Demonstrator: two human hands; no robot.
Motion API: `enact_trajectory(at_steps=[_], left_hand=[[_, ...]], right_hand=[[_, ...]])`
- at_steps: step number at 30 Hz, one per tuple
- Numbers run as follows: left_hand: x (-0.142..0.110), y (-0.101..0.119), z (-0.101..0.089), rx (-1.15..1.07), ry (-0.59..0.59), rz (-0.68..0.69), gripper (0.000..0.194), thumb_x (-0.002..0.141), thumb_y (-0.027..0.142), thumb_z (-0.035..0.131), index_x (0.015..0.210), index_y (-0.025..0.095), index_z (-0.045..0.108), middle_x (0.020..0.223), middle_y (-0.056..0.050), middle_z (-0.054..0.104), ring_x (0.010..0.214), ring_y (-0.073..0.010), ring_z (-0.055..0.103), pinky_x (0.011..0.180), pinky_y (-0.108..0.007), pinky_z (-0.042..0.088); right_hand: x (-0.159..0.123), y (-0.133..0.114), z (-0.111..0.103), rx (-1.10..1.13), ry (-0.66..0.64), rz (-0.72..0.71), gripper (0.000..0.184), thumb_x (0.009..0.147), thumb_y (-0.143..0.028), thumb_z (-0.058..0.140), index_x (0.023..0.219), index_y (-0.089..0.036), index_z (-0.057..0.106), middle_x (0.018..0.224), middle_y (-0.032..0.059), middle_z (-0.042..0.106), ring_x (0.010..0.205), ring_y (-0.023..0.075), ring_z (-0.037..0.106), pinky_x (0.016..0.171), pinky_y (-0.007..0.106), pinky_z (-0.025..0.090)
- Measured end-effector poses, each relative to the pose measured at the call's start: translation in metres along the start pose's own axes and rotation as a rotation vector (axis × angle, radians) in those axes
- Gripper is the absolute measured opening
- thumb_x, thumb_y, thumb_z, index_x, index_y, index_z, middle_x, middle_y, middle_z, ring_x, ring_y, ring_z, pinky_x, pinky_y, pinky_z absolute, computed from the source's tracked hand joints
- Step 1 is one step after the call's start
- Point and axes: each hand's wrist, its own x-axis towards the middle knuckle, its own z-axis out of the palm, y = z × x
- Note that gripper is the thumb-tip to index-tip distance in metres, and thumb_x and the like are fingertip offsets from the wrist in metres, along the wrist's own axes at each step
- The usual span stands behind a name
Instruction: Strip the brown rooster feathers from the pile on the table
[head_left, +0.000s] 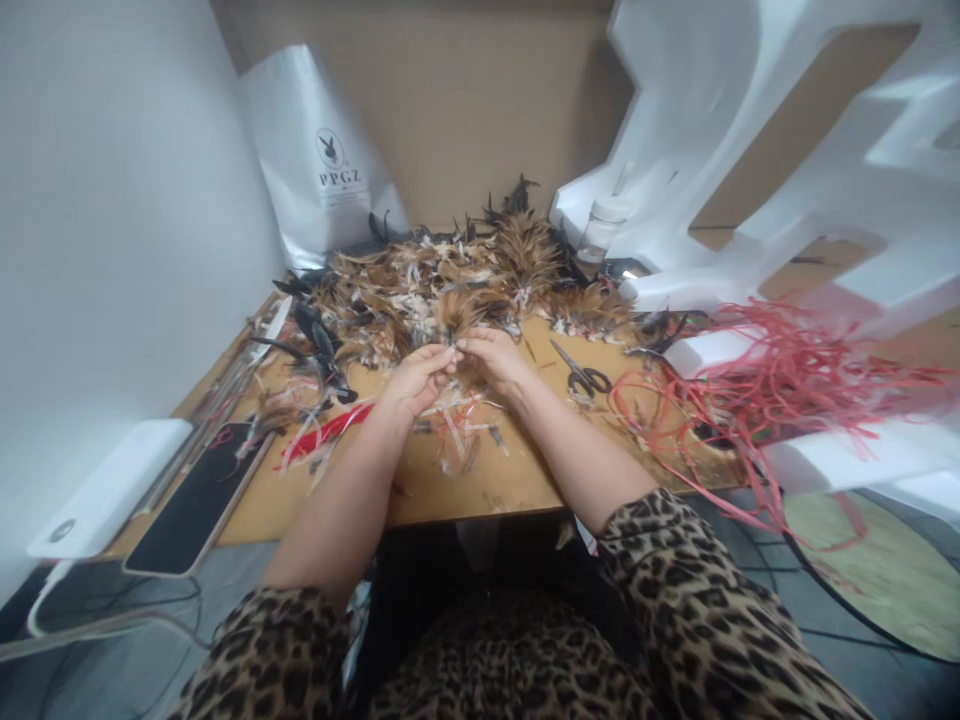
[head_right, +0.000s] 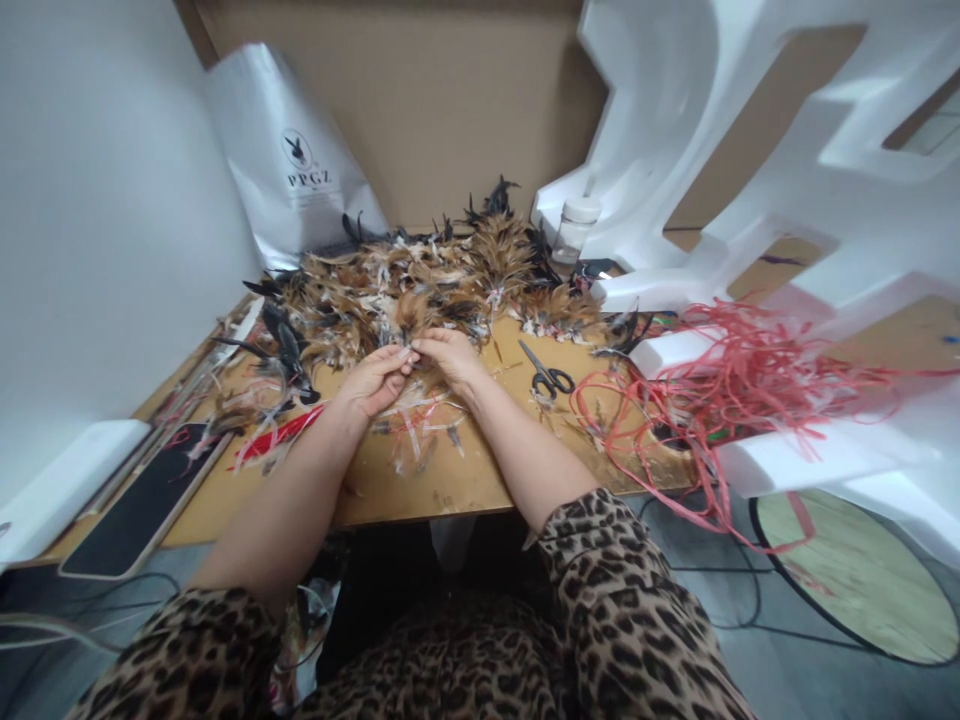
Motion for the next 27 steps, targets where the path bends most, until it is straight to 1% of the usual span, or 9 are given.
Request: enact_trajectory(at_steps=[4, 6, 8, 10, 14, 18, 21, 24, 27], left_hand=[[0.0, -0.002, 0.0, -0.117, -0.076, -0.066, 0.009, 0.066, 0.005, 0.067, 0.068, 0.011, 0.06, 0.067, -0.001, 0.066, 0.053, -0.0025, 0.057, 0.046, -0.008, 0.042], [0.001, -0.003, -0.001, -0.125, -0.078, -0.063, 0.01, 0.067, 0.004, 0.066, 0.07, 0.011, 0.06, 0.068, -0.002, 0.066, 0.053, -0.0029, 0.058, 0.046, -0.008, 0.043], [0.002, -0.004, -0.002, -0.094, -0.045, -0.028, 0.011, 0.066, 0.004, 0.067, 0.072, 0.01, 0.06, 0.068, -0.002, 0.066, 0.053, -0.0036, 0.059, 0.044, -0.009, 0.042], [0.004, -0.005, -0.003, -0.032, 0.016, 0.026, 0.014, 0.064, 0.006, 0.07, 0.074, 0.01, 0.06, 0.067, -0.003, 0.066, 0.052, -0.0044, 0.059, 0.042, -0.009, 0.041], [0.005, -0.006, -0.003, 0.103, 0.122, 0.114, 0.022, 0.059, 0.012, 0.074, 0.075, 0.011, 0.06, 0.064, -0.001, 0.066, 0.052, -0.006, 0.06, 0.042, -0.01, 0.04], [0.005, -0.008, -0.004, 0.226, 0.141, 0.154, 0.026, 0.056, 0.016, 0.076, 0.075, 0.012, 0.059, 0.06, -0.002, 0.065, 0.053, -0.0093, 0.062, 0.043, -0.013, 0.041], [0.005, -0.008, -0.005, 0.238, 0.127, 0.151, 0.029, 0.056, 0.022, 0.077, 0.078, 0.012, 0.06, 0.063, -0.003, 0.066, 0.056, -0.0113, 0.064, 0.046, -0.015, 0.043], [0.006, -0.009, -0.006, 0.254, 0.124, 0.154, 0.029, 0.058, 0.026, 0.076, 0.077, 0.012, 0.061, 0.066, -0.004, 0.066, 0.055, -0.0107, 0.063, 0.046, -0.016, 0.043], [0.006, -0.008, -0.004, 0.291, 0.173, 0.197, 0.025, 0.057, 0.023, 0.076, 0.073, 0.011, 0.06, 0.058, -0.002, 0.064, 0.049, -0.0087, 0.059, 0.042, -0.015, 0.039]], right_hand=[[0.0, 0.006, 0.001, 0.228, -0.095, 0.089, 0.02, 0.055, -0.023, 0.073, 0.058, -0.014, 0.055, 0.053, -0.0039, 0.057, 0.052, 0.0075, 0.053, 0.059, 0.023, 0.045], [0.001, 0.008, 0.001, 0.252, -0.085, 0.097, 0.021, 0.055, -0.023, 0.074, 0.059, -0.014, 0.055, 0.053, -0.0044, 0.056, 0.053, 0.0069, 0.053, 0.059, 0.022, 0.045], [0.002, 0.01, 0.0, 0.231, -0.049, 0.091, 0.022, 0.054, -0.023, 0.075, 0.06, -0.014, 0.056, 0.054, -0.0042, 0.057, 0.053, 0.0069, 0.053, 0.06, 0.022, 0.045], [0.002, 0.01, 0.0, 0.154, 0.009, 0.062, 0.022, 0.055, -0.026, 0.075, 0.062, -0.014, 0.058, 0.056, -0.0033, 0.059, 0.053, 0.0075, 0.054, 0.06, 0.023, 0.044], [0.003, 0.009, -0.002, -0.102, 0.109, -0.048, 0.021, 0.057, -0.03, 0.072, 0.068, -0.014, 0.062, 0.061, -0.002, 0.062, 0.055, 0.0078, 0.053, 0.059, 0.022, 0.041], [0.003, 0.007, -0.005, -0.274, 0.151, -0.103, 0.018, 0.059, -0.03, 0.069, 0.066, -0.014, 0.062, 0.06, -0.0036, 0.06, 0.056, 0.0075, 0.05, 0.06, 0.022, 0.038], [0.003, 0.006, -0.008, -0.377, 0.156, -0.127, 0.015, 0.061, -0.029, 0.066, 0.065, -0.015, 0.062, 0.061, -0.0035, 0.06, 0.057, 0.0082, 0.049, 0.06, 0.022, 0.037], [0.004, 0.005, -0.01, -0.44, 0.145, -0.146, 0.014, 0.062, -0.028, 0.064, 0.067, -0.014, 0.063, 0.063, -0.0027, 0.06, 0.059, 0.0091, 0.05, 0.061, 0.023, 0.037], [0.004, 0.006, -0.01, -0.463, 0.158, -0.158, 0.012, 0.061, -0.026, 0.064, 0.063, -0.014, 0.062, 0.06, -0.0034, 0.058, 0.058, 0.0085, 0.048, 0.06, 0.022, 0.036]])
